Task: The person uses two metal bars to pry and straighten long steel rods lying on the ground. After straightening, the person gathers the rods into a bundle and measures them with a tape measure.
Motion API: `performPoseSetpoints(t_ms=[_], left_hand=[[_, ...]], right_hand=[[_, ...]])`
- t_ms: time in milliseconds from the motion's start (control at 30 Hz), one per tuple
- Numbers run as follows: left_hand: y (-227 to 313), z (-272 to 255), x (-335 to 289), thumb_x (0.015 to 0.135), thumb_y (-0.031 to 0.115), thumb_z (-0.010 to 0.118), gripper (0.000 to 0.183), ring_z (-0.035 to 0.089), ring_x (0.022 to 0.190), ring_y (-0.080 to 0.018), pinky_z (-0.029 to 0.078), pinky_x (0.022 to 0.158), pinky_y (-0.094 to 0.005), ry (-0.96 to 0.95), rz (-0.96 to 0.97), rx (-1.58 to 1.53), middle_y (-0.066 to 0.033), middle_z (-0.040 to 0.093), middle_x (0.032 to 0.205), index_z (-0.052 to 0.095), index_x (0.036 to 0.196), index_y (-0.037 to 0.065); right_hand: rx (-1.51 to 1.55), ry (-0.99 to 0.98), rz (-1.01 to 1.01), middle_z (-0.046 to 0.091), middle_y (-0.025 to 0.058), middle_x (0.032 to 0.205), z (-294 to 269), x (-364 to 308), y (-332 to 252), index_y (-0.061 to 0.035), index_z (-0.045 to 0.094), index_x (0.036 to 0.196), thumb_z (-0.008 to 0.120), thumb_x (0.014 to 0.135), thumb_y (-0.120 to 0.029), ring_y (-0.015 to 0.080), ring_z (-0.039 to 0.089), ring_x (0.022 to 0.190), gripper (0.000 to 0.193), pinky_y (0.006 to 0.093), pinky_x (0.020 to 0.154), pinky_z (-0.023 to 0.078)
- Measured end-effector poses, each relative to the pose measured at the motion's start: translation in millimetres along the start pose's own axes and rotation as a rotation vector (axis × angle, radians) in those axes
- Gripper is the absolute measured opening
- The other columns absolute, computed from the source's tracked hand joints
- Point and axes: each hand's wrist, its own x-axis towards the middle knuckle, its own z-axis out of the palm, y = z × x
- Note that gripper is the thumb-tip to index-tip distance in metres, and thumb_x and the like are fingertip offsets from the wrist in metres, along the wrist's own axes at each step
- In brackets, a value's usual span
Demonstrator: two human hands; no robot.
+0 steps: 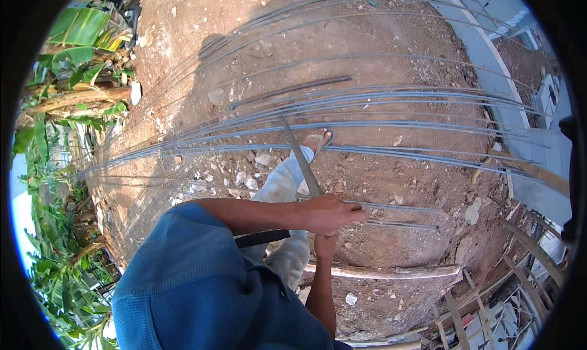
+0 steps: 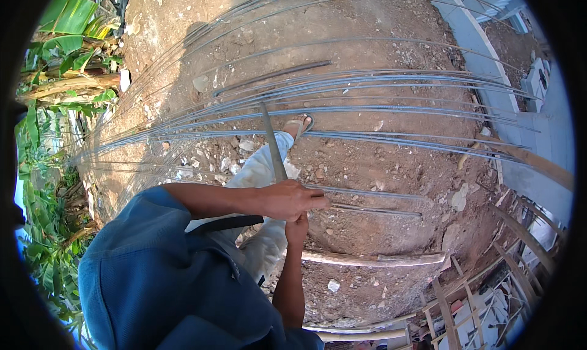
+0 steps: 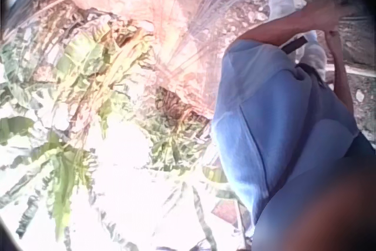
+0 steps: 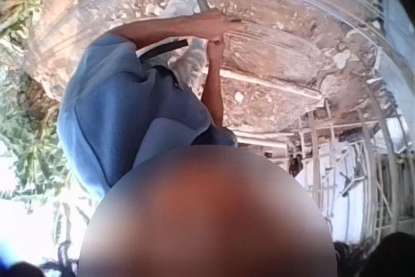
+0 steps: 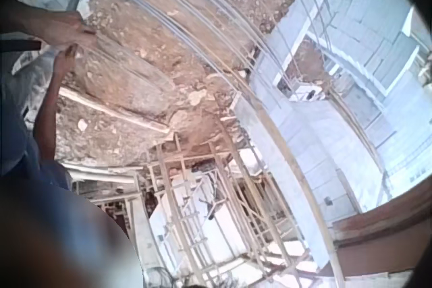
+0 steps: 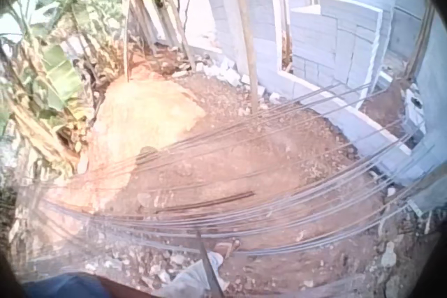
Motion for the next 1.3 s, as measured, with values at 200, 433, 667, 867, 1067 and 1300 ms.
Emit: performPoseSetpoints(t_ms=[200, 433, 667, 867, 1067, 1300], left_hand=[[131, -53, -31, 0.071, -0.001, 0.06, 0.049, 0.065, 0.074, -0.0338, 0.052, 0.06, -0.0415, 0.197, 0.446, -0.401, -0.0142, 0.06, 0.105, 0.052, 0.118, 0.008], [203, -83, -94, 0.077, -0.014, 0.051, 0.035, 0.062, 0.061, -0.0172, 0.049, 0.056, -0.0305, 0.055, 0.414, -0.912, -0.0037, 0.061, 0.077, 0.053, 0.104, 0.007], [55, -9, -78, 0.089, 0.002, 0.053, 0.022, 0.065, 0.077, -0.0209, 0.052, 0.072, -0.0309, 0.626, -0.274, -0.876, -0.0117, 0.058, 0.099, 0.05, 0.111, 0.001], [22, 34, -88, 0.093, 0.006, 0.053, 0.017, 0.065, 0.085, -0.0162, 0.049, 0.075, -0.0269, 0.382, -0.695, -1.001, -0.0111, 0.064, 0.099, 0.055, 0.109, 0.0], [53, 37, -76, 0.093, 0.005, 0.054, 0.014, 0.062, 0.08, -0.0138, 0.047, 0.07, -0.0251, 0.285, -0.334, -0.752, -0.0076, 0.064, 0.092, 0.056, 0.105, 0.0], [65, 13, -83, 0.089, 0.0, 0.053, 0.013, 0.056, 0.081, -0.0107, 0.046, 0.074, -0.0258, 0.182, -0.337, -0.538, -0.0037, 0.059, 0.088, 0.055, 0.102, 0.0]], right_hand=[[0.967, -0.299, 0.439, 0.06, 0.0199, 0.112, -23, 13, -109, 0.0064, 0.051, 0.118, 0.061, 0.084, -0.053, 0.0294, 0.061, 0.105, 0.069, 0.0448, 0.093, 0.047], [1.995, -0.057, 0.051, 0.059, 0.0134, 0.099, -134, 7, -162, 0.0042, 0.051, 0.103, 0.055, 0.085, -0.061, 0.024, 0.059, 0.088, 0.067, 0.0371, 0.08, 0.051], [1.801, 0.745, -0.134, 0.039, 0.0004, 0.055, -232, -75, -158, -0.0121, 0.041, 0.067, 0.049, 0.083, -0.071, 0.015, 0.039, 0.047, 0.062, 0.0288, 0.048, 0.035], [1.275, 1.252, -0.494, 0.04, 0.0016, 0.056, -243, -134, -158, -0.015, 0.038, 0.065, 0.057, 0.076, -0.074, 0.0157, 0.043, 0.05, 0.063, 0.0299, 0.052, 0.038], [1.036, 1.375, -0.603, 0.043, 0.0027, 0.057, -256, -141, -163, -0.0132, 0.043, 0.064, 0.067, 0.08, -0.058, 0.0155, 0.046, 0.055, 0.053, 0.0328, 0.057, 0.043], [1.049, 1.054, -0.609, 0.041, 0.0002, 0.06, -212, -101, -194, -0.0101, 0.046, 0.07, 0.062, 0.091, -0.031, 0.0133, 0.045, 0.059, 0.034, 0.0316, 0.059, 0.04]])
